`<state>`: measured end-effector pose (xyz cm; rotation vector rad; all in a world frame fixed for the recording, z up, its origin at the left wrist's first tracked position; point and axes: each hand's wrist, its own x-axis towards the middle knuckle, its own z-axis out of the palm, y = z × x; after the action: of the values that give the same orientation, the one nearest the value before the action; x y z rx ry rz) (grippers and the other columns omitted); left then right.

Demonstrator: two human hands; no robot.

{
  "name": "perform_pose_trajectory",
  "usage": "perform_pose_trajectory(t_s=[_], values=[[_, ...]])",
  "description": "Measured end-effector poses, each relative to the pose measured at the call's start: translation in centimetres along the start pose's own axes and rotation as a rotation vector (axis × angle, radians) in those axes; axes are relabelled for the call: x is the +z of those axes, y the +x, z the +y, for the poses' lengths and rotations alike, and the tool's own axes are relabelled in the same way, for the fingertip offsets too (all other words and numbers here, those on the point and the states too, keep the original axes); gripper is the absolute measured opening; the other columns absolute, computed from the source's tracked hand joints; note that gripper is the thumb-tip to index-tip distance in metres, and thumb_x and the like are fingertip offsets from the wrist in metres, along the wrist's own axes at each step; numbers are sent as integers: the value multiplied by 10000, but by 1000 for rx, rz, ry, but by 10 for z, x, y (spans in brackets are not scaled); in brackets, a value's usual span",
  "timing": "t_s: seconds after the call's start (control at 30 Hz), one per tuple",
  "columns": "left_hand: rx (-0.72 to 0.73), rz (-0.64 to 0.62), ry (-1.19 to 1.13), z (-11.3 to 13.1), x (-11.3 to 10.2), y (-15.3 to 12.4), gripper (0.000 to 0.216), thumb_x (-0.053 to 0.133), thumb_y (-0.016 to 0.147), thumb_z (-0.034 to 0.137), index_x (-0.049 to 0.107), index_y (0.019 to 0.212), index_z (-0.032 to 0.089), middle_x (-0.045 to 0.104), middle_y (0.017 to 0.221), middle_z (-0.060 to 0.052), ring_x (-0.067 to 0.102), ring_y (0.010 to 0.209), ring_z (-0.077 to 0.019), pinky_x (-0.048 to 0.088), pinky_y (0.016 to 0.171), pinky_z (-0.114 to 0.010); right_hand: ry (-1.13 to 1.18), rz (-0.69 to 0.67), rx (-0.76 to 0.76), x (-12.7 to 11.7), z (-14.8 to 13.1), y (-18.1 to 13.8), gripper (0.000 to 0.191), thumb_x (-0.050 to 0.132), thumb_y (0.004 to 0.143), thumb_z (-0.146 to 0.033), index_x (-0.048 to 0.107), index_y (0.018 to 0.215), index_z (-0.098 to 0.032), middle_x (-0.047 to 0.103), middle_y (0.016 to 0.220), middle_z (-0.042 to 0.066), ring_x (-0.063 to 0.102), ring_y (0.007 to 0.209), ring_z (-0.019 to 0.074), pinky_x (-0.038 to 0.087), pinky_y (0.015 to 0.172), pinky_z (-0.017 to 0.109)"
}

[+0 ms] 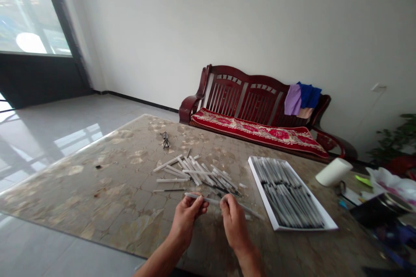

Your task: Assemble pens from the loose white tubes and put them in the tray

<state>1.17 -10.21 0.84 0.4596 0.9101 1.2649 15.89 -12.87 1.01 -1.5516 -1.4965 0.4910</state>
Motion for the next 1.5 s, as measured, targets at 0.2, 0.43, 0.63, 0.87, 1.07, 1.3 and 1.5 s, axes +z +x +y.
perform_pose_trajectory(t_s=[0.2, 0.43, 0.63, 0.87, 1.07, 1.3, 1.5], values=[[13, -10, 27, -2, 0, -1, 459, 908, 479, 419, 645, 742, 151, 677, 615, 4, 644, 575, -126, 514, 571, -216, 73, -62, 150, 2, 6, -2, 509, 300, 959, -596, 538, 700, -227, 551, 570, -19, 527, 518, 151, 372, 514, 248], [23, -44, 31, -1, 2, 1, 439, 902, 504, 412, 645, 741, 146, 680, 613, -2, 639, 563, -123, 508, 561, -212, 70, -17, 133, 1, 4, -5, 501, 379, 938, -596, 514, 632, -223, 529, 536, -23, 506, 504, 139, 353, 492, 238], [17, -27, 34, -1, 2, 2, 439, 903, 494, 407, 649, 736, 143, 675, 601, -5, 649, 574, -134, 513, 559, -216, 84, -38, 97, 1, 4, -5, 435, 422, 926, -586, 543, 717, -224, 567, 614, -19, 542, 568, 146, 387, 529, 234], [38, -37, 71, 0, 2, 1, 436, 894, 502, 425, 650, 731, 145, 675, 600, -11, 645, 565, -141, 509, 545, -224, 91, -70, 195, 2, 5, -7, 531, 348, 923, -643, 539, 659, -225, 524, 520, -22, 507, 464, 146, 355, 460, 245], [56, -77, 98, 0, 0, -2, 415, 890, 518, 416, 639, 716, 152, 653, 587, 2, 640, 562, -145, 511, 537, -228, 167, -14, 231, 8, -2, -12, 528, 414, 848, -690, 468, 587, -235, 470, 505, -31, 449, 467, 126, 353, 450, 234], [22, -158, 249, 2, -9, 11, 392, 850, 561, 451, 632, 712, 162, 641, 588, 0, 617, 526, -142, 483, 503, -225, 493, -181, 637, 21, -3, -15, 540, 464, 757, -739, 402, 560, -240, 331, 380, -101, 246, 281, 57, 181, 299, 181], [427, -25, 650, 6, -19, 14, 253, 795, 629, 204, 686, 853, 246, 635, 664, 24, 584, 581, -145, 461, 567, -212, 265, 110, 419, 21, 7, -17, 540, 438, 828, -697, 477, 551, -235, 464, 429, -36, 413, 343, 111, 305, 336, 224]])
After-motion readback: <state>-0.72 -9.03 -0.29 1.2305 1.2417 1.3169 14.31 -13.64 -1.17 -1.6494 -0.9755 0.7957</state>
